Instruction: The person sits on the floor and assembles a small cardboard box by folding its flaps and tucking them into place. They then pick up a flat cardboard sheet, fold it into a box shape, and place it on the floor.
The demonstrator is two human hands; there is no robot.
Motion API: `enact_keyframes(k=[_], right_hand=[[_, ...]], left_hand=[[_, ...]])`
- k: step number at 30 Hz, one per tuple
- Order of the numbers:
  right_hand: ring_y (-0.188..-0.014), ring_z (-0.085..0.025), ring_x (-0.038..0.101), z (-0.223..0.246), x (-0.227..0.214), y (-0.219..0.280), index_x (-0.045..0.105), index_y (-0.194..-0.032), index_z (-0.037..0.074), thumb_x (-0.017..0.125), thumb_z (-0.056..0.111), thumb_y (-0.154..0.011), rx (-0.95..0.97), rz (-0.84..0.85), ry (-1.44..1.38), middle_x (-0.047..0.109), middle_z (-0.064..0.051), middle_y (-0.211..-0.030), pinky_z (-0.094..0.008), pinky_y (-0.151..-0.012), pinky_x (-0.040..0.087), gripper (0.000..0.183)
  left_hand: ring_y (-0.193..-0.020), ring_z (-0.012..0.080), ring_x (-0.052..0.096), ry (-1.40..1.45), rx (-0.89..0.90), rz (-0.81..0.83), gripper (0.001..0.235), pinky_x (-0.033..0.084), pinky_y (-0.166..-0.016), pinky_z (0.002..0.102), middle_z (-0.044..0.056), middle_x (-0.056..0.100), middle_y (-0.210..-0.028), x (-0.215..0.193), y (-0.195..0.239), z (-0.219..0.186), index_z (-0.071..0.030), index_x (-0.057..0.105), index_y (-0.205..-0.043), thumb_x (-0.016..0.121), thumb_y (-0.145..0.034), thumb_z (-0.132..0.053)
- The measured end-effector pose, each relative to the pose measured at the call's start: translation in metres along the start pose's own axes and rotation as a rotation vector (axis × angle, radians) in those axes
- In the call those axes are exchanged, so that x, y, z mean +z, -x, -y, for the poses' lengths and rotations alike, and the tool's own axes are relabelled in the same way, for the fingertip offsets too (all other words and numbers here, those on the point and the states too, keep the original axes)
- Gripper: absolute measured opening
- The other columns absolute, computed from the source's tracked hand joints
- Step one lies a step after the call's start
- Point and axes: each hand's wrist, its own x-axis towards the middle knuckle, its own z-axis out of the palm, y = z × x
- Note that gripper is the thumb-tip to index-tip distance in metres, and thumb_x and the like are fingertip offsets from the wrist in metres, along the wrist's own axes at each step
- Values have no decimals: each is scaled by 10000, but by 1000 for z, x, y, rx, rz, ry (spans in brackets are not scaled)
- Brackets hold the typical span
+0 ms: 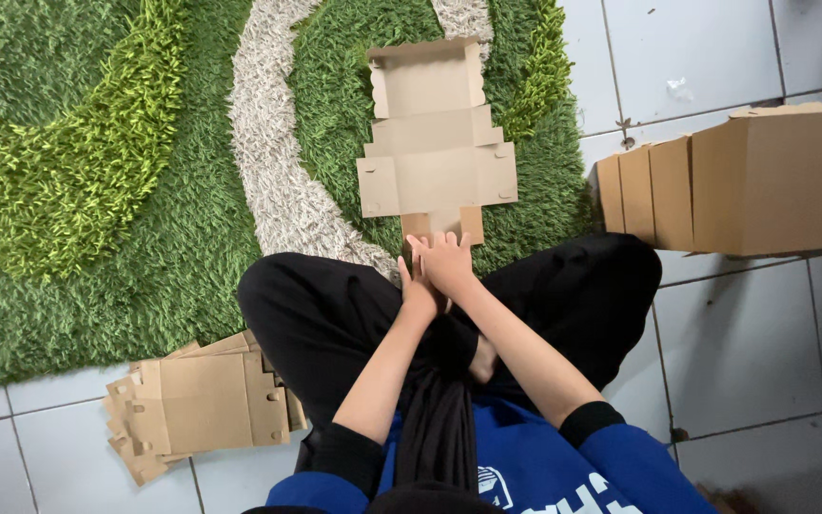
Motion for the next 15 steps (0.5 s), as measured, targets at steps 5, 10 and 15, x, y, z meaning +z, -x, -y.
enact_keyframes(k=[5,10,15], right_hand=[[-986,-310,578,0,0,0,356,-1358,373,540,368,-876,14,39,40,596,-98,-976,-545,-914,356,516],[-971,-314,582,6,-2,-11,278,-1404,389,554,350,-876,22,81,77,602,-110,-970,-560,-912,337,597],[-952,-321,586,12,-5,-19,175,-1466,410,572,327,-877,32,132,130,609,-126,-962,-581,-910,311,715]], left_hand=[[-1425,420,-133,20,18,44,662,-130,-1086,673,152,47,-1576,-4,-1,-1,-123,110,-1513,337,-957,-403],[-1421,413,-175,107,14,120,722,-128,-1102,637,130,3,-1588,9,-14,-1,-118,68,-1523,394,-940,-391],[-1436,400,-118,132,35,101,707,-126,-1102,635,96,62,-1589,47,-50,4,-164,149,-1516,410,-899,-387]])
